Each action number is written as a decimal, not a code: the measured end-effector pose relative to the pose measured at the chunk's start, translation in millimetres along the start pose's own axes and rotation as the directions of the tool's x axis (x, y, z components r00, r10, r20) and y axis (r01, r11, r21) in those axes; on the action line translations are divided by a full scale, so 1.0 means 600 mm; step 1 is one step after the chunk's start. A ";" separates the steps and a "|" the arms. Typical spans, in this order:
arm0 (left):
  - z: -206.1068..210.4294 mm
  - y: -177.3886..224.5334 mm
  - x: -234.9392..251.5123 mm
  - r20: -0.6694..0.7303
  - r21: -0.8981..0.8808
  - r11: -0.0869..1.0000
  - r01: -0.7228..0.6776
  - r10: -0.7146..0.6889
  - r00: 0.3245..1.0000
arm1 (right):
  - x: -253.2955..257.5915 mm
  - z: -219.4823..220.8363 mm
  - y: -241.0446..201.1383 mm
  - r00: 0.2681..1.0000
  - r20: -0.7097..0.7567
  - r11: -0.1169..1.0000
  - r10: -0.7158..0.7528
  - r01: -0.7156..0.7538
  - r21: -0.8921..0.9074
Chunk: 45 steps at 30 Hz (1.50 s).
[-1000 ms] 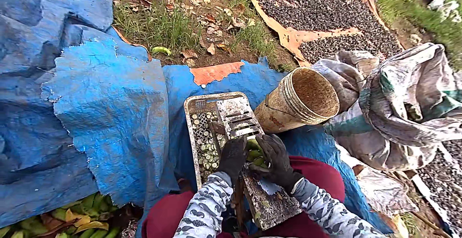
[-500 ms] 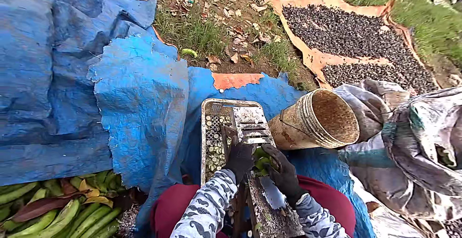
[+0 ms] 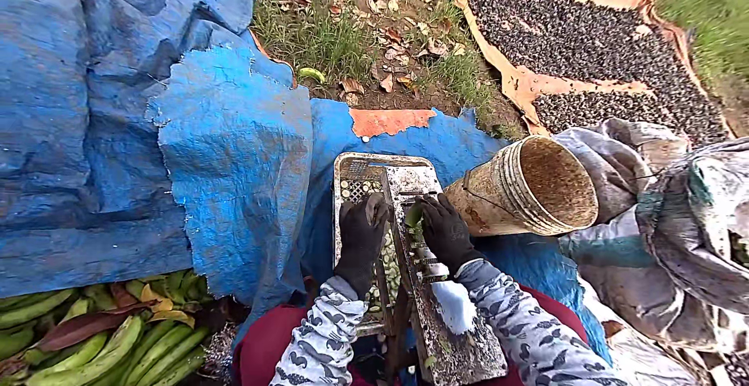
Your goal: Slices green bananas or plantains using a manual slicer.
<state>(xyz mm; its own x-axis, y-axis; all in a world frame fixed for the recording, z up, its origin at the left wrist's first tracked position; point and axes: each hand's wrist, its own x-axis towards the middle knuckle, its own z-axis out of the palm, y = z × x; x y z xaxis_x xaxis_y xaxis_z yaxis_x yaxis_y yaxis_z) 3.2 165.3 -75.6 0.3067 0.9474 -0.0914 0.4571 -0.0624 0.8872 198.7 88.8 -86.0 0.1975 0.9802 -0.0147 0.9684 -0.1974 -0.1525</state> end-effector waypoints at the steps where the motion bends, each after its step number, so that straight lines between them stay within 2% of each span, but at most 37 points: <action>1: -0.005 -0.003 -0.001 -0.020 -0.031 1.000 -0.001 0.000 1.000 | -0.018 -0.003 0.013 1.000 -0.011 1.000 -0.026 0.026 -0.013; 4: -0.024 -0.008 0.006 -0.048 -0.117 0.993 0.023 -0.029 0.998 | -0.163 -0.022 0.038 0.968 -0.197 0.988 -0.153 0.144 -0.060; 6: -0.020 -0.014 0.005 -0.081 -0.144 0.989 -0.019 0.007 0.997 | -0.262 -0.034 0.032 0.961 -0.202 0.980 -0.191 0.173 -0.103; 7: -0.018 -0.013 0.004 -0.076 -0.145 0.989 -0.027 0.016 0.997 | -0.285 -0.028 0.025 0.959 -0.182 0.974 -0.218 0.201 -0.106; 9: -0.017 -0.005 0.000 -0.059 -0.147 0.989 -0.028 0.019 0.998 | -0.268 -0.002 0.009 0.955 -0.158 0.968 -0.249 0.240 -0.077; 12: -0.013 -0.006 -0.010 -0.024 -0.192 0.981 -0.011 0.006 1.000 | -0.182 -0.006 0.000 0.980 -0.092 0.983 -0.176 0.179 0.032; 14: -0.019 -0.020 -0.008 -0.049 -0.269 0.961 -0.062 0.050 0.998 | -0.162 -0.043 -0.004 0.983 0.122 0.989 -0.137 0.129 0.072; 16: -0.020 -0.020 -0.003 -0.055 -0.348 0.935 -0.074 0.058 0.997 | -0.156 -0.075 0.002 0.936 0.326 0.990 -0.131 0.110 0.083; 18: -0.016 -0.015 -0.004 -0.061 -0.391 0.917 -0.081 0.062 0.996 | -0.150 -0.073 0.009 0.911 0.374 0.983 -0.174 0.140 0.118; 21: -0.012 -0.003 -0.008 -0.059 -0.414 0.903 -0.117 0.102 0.993 | -0.140 -0.048 0.017 0.914 0.301 0.951 -0.272 0.207 0.230; 24: -0.014 0.002 -0.020 -0.053 -0.390 0.911 -0.131 0.120 0.991 | -0.149 -0.037 0.005 0.940 0.282 0.946 -0.193 0.102 0.306; 27: -0.025 0.007 -0.026 -0.073 -0.377 0.918 -0.122 0.101 0.992 | -0.191 -0.051 -0.006 0.958 0.264 0.976 -0.113 0.058 0.208; 29: -0.029 0.003 -0.025 -0.085 -0.396 0.908 -0.137 0.112 0.990 | -0.253 -0.050 -0.003 0.985 0.107 0.985 -0.136 0.123 0.117; 31: -0.034 -0.004 -0.026 -0.080 -0.414 0.900 -0.135 0.112 0.991 | -0.298 -0.028 0.006 0.982 -0.065 0.983 -0.177 0.180 0.029; 33: -0.035 -0.012 -0.026 -0.071 -0.423 0.899 -0.116 0.094 0.993 | -0.270 -0.010 0.003 0.983 -0.074 0.986 -0.167 0.167 0.000; 35: -0.031 -0.023 -0.023 -0.073 -0.412 0.903 -0.120 0.099 0.992 | -0.173 -0.018 -0.024 0.982 0.173 0.997 -0.072 0.069 0.023; 37: -0.030 -0.028 -0.019 -0.067 -0.401 0.909 -0.112 0.092 0.993 | -0.058 -0.027 -0.049 0.910 0.414 1.000 0.014 -0.008 -0.016; 39: -0.030 -0.026 -0.019 -0.070 -0.413 0.903 -0.116 0.095 0.993 | -0.006 -0.029 -0.042 0.881 0.473 0.999 0.026 -0.005 -0.046; 41: -0.038 -0.023 -0.021 -0.079 -0.425 0.896 -0.125 0.101 0.992 | -0.058 -0.023 -0.016 0.923 0.377 0.997 -0.071 0.067 0.025; 43: -0.044 -0.022 -0.021 -0.087 -0.441 0.887 -0.136 0.108 0.990 | -0.168 -0.014 0.011 0.971 0.119 0.977 -0.205 0.197 0.078; 45: -0.046 -0.020 -0.021 -0.094 -0.457 0.879 -0.135 0.104 0.990 | -0.242 -0.004 0.025 0.951 -0.069 0.952 -0.301 0.304 0.043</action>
<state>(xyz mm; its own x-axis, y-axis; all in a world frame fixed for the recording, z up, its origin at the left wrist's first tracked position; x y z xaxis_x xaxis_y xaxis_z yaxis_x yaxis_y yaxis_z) -29.0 162.8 -72.9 0.2725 0.9612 0.0439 -0.0213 -0.0396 0.9990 185.0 -56.5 -83.5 -0.0932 0.9906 0.0997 0.9752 0.1110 -0.1917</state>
